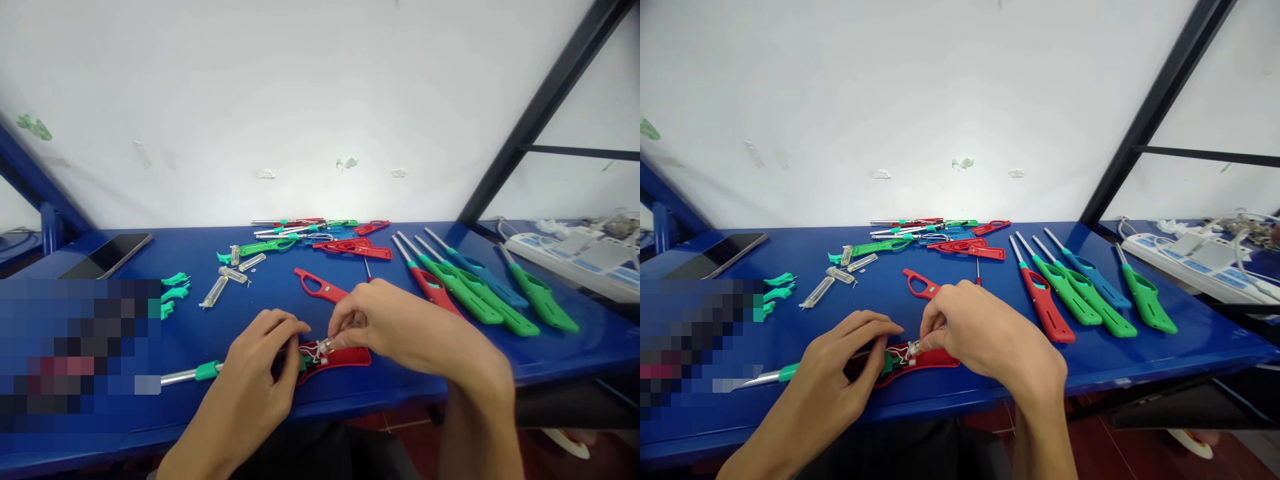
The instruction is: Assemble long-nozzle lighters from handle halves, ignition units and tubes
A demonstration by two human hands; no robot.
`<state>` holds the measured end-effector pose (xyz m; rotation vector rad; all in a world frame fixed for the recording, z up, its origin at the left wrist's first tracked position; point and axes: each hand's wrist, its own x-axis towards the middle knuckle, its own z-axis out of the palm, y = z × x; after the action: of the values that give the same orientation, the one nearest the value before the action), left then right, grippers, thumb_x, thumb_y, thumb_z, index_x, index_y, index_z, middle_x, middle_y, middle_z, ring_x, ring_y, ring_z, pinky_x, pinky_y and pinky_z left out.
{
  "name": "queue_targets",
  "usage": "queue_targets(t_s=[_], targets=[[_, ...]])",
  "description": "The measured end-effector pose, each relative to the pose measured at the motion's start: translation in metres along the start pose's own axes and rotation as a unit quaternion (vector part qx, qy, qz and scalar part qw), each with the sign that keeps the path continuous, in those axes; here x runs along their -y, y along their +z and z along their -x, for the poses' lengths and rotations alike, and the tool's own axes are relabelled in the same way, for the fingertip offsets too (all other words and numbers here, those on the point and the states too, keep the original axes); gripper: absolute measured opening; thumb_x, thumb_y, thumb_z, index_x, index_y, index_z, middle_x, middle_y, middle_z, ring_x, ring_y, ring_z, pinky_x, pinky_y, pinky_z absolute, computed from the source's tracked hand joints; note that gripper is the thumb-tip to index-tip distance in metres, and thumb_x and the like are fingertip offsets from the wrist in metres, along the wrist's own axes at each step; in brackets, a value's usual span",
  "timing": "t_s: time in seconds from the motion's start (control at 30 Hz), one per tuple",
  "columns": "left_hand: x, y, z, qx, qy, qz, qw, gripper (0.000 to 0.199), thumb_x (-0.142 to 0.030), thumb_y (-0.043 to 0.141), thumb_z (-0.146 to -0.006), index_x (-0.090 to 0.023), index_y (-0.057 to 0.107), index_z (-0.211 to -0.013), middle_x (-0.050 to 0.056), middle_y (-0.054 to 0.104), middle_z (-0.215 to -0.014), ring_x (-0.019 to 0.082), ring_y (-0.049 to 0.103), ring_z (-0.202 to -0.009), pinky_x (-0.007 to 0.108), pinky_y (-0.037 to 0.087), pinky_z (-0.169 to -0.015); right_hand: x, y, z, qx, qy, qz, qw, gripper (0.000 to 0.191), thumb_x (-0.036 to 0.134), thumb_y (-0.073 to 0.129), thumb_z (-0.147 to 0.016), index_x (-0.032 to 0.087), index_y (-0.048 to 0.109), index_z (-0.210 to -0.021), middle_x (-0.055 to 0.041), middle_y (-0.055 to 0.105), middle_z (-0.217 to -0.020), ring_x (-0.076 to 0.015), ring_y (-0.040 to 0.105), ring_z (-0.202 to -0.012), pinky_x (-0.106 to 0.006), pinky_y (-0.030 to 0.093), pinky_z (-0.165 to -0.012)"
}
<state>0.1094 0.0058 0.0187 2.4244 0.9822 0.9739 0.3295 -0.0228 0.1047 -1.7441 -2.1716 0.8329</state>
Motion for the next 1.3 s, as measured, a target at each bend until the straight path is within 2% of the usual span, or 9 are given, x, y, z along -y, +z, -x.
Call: queue_targets(t_s=[0.1, 0.23, 0.43, 0.6, 0.77, 1.07, 1.3], targets=[[-0.002, -0.001, 0.000, -0.008, 0.006, -0.006, 1.000, 0.026, -0.017, 0.047, -0.104, -0.027, 0.070, -0.113, 0.003, 0.072, -0.108, 0.020, 0.070, -0.095, 0.034, 0.055, -0.084, -0.002, 0.001, -0.004, 0.012, 0.011, -0.008, 1.000, 0.014, 0.024, 0.071, -0.091, 0.026, 0.083, -0.085, 0.0035, 0.080, -0.083, -0.0167, 0.073, -0.084, -0.025, 0.047, -0.069], [-0.008, -0.006, 0.000, 0.004, 0.018, 0.006, 1.000, 0.030, -0.015, 0.048, -0.103, -0.028, 0.067, -0.122, 0.004, 0.073, -0.111, 0.020, 0.071, -0.097, 0.033, 0.057, -0.085, -0.005, 0.002, -0.008, 0.024, 0.030, -0.023, 0.999, 0.003, 0.028, 0.076, -0.088, 0.025, 0.078, -0.088, 0.0027, 0.077, -0.080, -0.0172, 0.071, -0.077, -0.026, 0.046, -0.063], [-0.013, -0.010, 0.003, 0.030, 0.058, 0.031, 0.997, 0.039, -0.009, 0.050, -0.100, -0.031, 0.062, -0.130, 0.001, 0.073, -0.113, 0.018, 0.069, -0.102, 0.031, 0.057, -0.089, -0.010, 0.003, -0.009, 0.009, 0.025, 0.001, 1.000, 0.010, 0.031, 0.081, -0.085, 0.028, 0.073, -0.089, 0.0031, 0.073, -0.086, -0.0187, 0.067, -0.085, -0.027, 0.044, -0.065], [-0.015, -0.011, 0.001, 0.068, 0.034, 0.027, 0.997, 0.040, -0.010, 0.049, -0.100, -0.030, 0.062, -0.132, 0.002, 0.072, -0.113, 0.019, 0.069, -0.100, 0.032, 0.056, -0.088, -0.014, 0.004, -0.013, 0.021, 0.024, -0.030, 0.999, 0.013, 0.034, 0.079, -0.088, 0.025, 0.070, -0.091, 0.0029, 0.068, -0.081, -0.0160, 0.063, -0.078, -0.026, 0.042, -0.062], [-0.019, -0.013, 0.000, 0.076, 0.036, 0.029, 0.996, 0.046, -0.009, 0.049, -0.099, -0.032, 0.059, -0.137, 0.002, 0.069, -0.112, 0.019, 0.068, -0.099, 0.031, 0.056, -0.087, -0.015, 0.005, -0.016, 0.027, 0.025, -0.049, 0.998, 0.016, 0.032, 0.082, -0.083, 0.025, 0.068, -0.088, 0.0041, 0.067, -0.077, -0.0156, 0.062, -0.077, -0.025, 0.042, -0.059], [-0.016, -0.011, 0.002, 0.097, 0.055, 0.044, 0.993, 0.044, -0.009, 0.055, -0.100, -0.035, 0.060, -0.135, 0.001, 0.068, -0.117, 0.018, 0.067, -0.102, 0.031, 0.055, -0.088, -0.017, 0.003, -0.022, 0.052, 0.028, -0.051, 0.997, 0.023, 0.030, 0.088, -0.076, 0.023, 0.066, -0.079, 0.0059, 0.064, -0.071, -0.0133, 0.061, -0.068, -0.024, 0.041, -0.056], [-0.013, -0.009, 0.004, 0.080, 0.060, 0.056, 0.993, 0.040, -0.007, 0.056, -0.100, -0.033, 0.065, -0.129, 0.001, 0.071, -0.113, 0.017, 0.069, -0.098, 0.029, 0.055, -0.084, -0.017, 0.004, -0.023, 0.045, -0.002, -0.068, 0.997, 0.022, 0.025, 0.086, -0.078, 0.021, 0.064, -0.073, 0.0057, 0.065, -0.067, -0.0133, 0.063, -0.065, -0.024, 0.040, -0.056]])
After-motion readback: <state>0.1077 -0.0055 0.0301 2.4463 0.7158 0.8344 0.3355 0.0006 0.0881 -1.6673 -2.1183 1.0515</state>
